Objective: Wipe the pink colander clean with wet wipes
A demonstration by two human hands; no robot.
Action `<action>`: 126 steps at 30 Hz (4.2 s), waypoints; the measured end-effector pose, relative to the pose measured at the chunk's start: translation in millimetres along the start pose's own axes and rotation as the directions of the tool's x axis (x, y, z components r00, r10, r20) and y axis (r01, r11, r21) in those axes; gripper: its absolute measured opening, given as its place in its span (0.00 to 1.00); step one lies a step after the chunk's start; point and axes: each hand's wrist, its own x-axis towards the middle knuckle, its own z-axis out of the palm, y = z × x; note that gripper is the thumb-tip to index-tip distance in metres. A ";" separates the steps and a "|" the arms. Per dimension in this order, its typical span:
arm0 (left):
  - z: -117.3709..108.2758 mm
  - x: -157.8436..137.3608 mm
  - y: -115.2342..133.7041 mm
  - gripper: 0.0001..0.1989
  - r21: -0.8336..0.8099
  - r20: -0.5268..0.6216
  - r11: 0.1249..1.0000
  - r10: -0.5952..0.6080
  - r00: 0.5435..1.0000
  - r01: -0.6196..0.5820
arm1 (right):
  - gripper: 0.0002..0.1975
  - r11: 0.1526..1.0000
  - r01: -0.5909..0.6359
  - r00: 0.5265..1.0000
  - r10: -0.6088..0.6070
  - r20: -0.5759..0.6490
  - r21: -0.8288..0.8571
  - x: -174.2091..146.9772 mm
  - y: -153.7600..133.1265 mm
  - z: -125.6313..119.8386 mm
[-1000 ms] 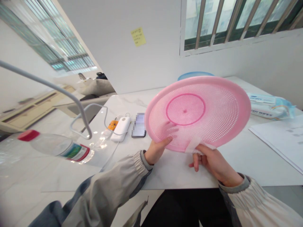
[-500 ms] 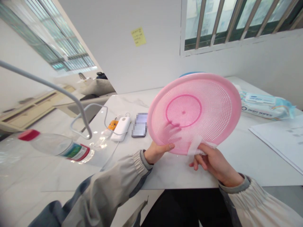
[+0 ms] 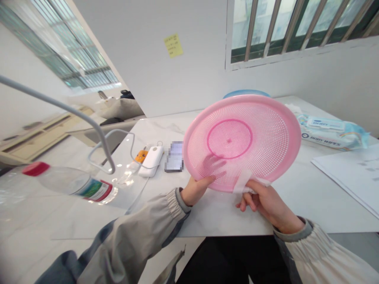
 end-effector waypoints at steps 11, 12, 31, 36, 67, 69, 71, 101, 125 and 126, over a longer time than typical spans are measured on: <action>-3.3 1.6 -4.6 0.37 -0.009 -0.010 0.999 0.050 0.999 -0.050 | 0.25 0.999 0.009 1.000 -0.009 -0.011 -0.043 1.3 3.3 -1.9; -3.0 1.3 -3.9 0.36 -0.009 -0.012 0.999 0.052 0.999 -0.052 | 0.25 0.999 0.008 1.000 -0.008 -0.013 -0.044 1.3 3.4 -1.8; -2.9 0.6 -1.7 0.37 -0.022 -0.041 0.999 0.037 0.998 -0.038 | 0.28 0.999 -0.008 1.000 0.007 -0.021 -0.040 3.5 4.9 -1.3; -3.3 1.7 -1.4 0.35 -0.005 -0.047 0.999 0.048 0.998 -0.048 | 0.29 0.999 -0.010 1.000 0.009 -0.019 -0.034 3.1 3.7 -0.1; -1.5 3.1 0.3 0.36 -0.034 -0.066 0.999 0.013 0.998 -0.016 | 0.26 0.999 0.003 1.000 -0.003 -0.010 -0.044 3.6 4.3 -0.9; -2.2 3.4 -0.6 0.36 -0.037 -0.062 0.999 0.020 0.998 -0.022 | 0.25 0.999 0.001 1.000 -0.001 -0.009 -0.035 3.4 5.0 -1.1; -3.1 3.6 -1.8 0.36 -0.035 -0.060 0.999 0.025 0.998 -0.027 | 0.25 0.999 0.006 1.000 -0.007 -0.007 -0.035 3.0 5.0 -0.9; -2.7 5.4 -3.3 0.38 -0.053 -0.058 0.998 0.020 0.998 -0.023 | 0.27 0.997 0.018 1.000 -0.019 -0.013 -0.074 0.0 -2.6 4.9; -2.2 -3.4 -16.5 0.31 0.021 -0.098 0.998 -0.050 0.994 0.052 | 0.26 0.975 -0.052 0.979 0.007 0.205 0.216 3.4 5.7 38.9; -3.6 -3.3 -16.1 0.33 0.036 -0.105 0.998 -0.045 0.993 0.049 | 0.27 0.976 -0.063 0.979 0.020 0.202 0.210 3.4 5.1 37.6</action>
